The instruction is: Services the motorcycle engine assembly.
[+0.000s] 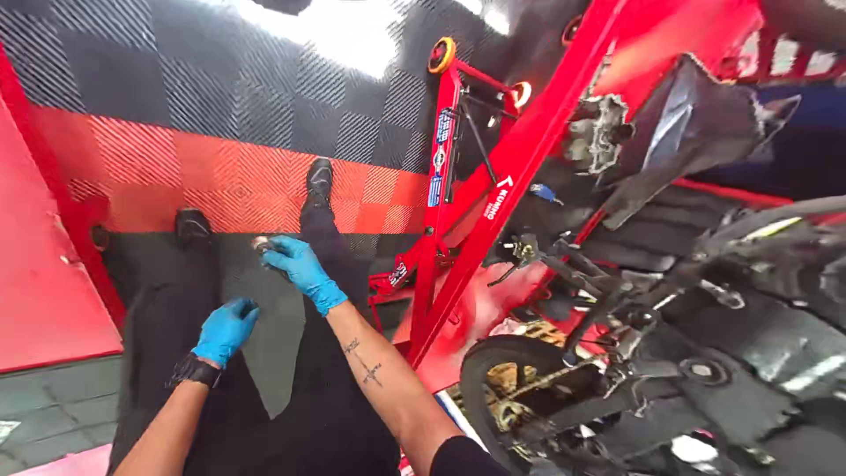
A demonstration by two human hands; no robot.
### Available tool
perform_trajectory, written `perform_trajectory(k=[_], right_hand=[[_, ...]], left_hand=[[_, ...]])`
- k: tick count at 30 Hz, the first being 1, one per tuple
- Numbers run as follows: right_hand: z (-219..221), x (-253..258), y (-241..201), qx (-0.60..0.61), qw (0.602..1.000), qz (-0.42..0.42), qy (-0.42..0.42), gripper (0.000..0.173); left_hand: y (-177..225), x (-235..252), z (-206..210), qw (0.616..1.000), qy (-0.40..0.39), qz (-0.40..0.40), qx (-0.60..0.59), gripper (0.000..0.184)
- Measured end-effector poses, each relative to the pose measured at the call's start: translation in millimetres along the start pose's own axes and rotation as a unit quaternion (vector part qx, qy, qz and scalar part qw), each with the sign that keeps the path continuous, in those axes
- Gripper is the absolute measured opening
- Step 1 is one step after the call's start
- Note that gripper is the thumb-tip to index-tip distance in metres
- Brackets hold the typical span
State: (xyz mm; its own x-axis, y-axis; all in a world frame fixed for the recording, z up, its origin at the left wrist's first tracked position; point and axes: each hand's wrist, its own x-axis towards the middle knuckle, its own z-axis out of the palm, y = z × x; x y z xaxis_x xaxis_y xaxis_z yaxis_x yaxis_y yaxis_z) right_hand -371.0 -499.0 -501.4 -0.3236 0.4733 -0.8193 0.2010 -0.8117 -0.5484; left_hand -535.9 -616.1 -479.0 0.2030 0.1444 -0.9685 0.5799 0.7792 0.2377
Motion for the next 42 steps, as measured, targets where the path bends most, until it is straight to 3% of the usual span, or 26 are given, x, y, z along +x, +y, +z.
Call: perform_trajectory(k=[3,10,16,22,27,32,35,38,42], right_hand=[[32.6,24.5,30.7,-0.047,0.997,0.037,-0.052,0.022],[34.6,50.1,55.3,-0.166,0.970,0.112,-0.139,0.023],[34.0,57.1,47.1,-0.260,0.944,0.087,-0.184,0.022],[31.4,57.8,28.5,-0.194,0.963,0.095,-0.164,0.021],[17.9,34.6,-2.9,-0.193,0.977,0.020,-0.093,0.027],[-20.9,-53.1,-60.2,-0.231,0.971,-0.039,0.040,0.029],[-51.6,-143.5,-51.3,-0.205,0.966,-0.018,0.156,0.032],[-66.4,-252.3,14.4,-0.156,0.951,0.018,0.266,0.034],[-43.0,-384.0,153.1,-0.087,0.921,0.098,0.366,0.032]], left_hand=[[-30.8,2.6,28.6,0.998,-0.058,0.009,-0.010,0.037],[-56.2,-7.4,30.3,0.989,0.035,0.070,-0.127,0.032],[-44.6,-14.2,36.2,0.984,0.036,0.106,-0.137,0.035],[-38.5,-7.9,33.5,0.986,0.034,0.114,-0.116,0.035],[-29.2,-11.7,18.1,0.992,0.074,0.088,-0.044,0.038],[-12.5,-70.6,-24.1,0.981,0.141,0.128,0.037,0.039],[1.0,-116.1,-61.1,0.970,0.161,0.148,0.106,0.042],[6.2,-161.8,-100.1,0.954,0.155,0.151,0.207,0.046],[-2.7,-211.2,-145.8,0.939,0.152,0.122,0.284,0.046]])
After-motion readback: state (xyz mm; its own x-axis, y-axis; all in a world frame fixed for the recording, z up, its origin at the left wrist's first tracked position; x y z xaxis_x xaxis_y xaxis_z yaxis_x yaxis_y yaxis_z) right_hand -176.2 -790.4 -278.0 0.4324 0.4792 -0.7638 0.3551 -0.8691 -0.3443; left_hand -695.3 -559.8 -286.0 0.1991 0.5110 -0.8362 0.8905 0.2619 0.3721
